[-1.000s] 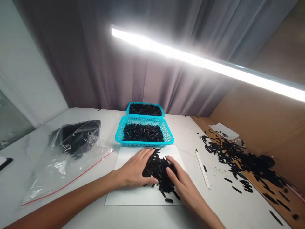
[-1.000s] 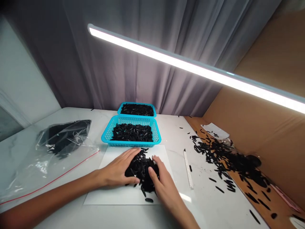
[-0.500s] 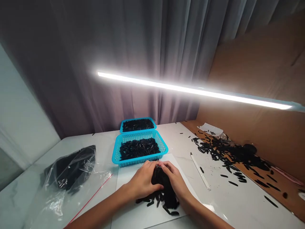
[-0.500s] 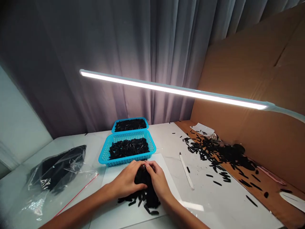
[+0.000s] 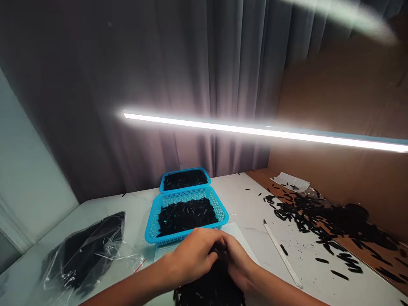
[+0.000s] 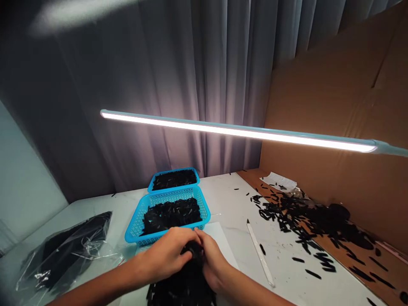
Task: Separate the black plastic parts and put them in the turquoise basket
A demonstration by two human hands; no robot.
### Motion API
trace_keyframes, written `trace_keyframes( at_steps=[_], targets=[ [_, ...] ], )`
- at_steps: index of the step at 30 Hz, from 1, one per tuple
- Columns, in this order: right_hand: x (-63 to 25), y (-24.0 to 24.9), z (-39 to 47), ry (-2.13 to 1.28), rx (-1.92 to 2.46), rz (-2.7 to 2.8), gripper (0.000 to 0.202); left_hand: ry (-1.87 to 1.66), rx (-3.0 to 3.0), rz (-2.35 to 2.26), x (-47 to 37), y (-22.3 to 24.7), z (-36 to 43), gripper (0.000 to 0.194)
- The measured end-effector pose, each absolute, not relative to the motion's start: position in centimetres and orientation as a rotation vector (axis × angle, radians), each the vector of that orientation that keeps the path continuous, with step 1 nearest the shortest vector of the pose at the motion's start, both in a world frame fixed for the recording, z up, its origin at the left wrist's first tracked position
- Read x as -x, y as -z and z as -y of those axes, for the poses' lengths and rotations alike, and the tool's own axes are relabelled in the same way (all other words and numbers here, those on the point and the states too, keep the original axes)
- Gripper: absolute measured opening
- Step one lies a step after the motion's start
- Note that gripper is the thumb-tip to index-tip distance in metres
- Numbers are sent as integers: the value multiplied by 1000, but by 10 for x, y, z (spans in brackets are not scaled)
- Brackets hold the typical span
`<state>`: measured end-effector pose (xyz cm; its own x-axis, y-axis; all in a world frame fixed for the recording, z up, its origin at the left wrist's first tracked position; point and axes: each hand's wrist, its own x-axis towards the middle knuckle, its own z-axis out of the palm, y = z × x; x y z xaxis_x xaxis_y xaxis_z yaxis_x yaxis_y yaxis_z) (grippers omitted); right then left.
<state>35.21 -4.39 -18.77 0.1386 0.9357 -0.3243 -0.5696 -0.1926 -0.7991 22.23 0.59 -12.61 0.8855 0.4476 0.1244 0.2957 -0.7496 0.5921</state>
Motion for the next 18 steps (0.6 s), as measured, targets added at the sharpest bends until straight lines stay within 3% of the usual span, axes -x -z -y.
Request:
trace_keyframes(
  at_steps=[9, 18],
  targets=[
    [-358, 181, 54, -1558, 852, 100, 16, -387, -2310, -478, -232, 115, -3, 39],
    [-362, 167, 59, -1659, 794, 46, 24, -432, -2344, -502, -221, 118, -20, 29]
  ],
)
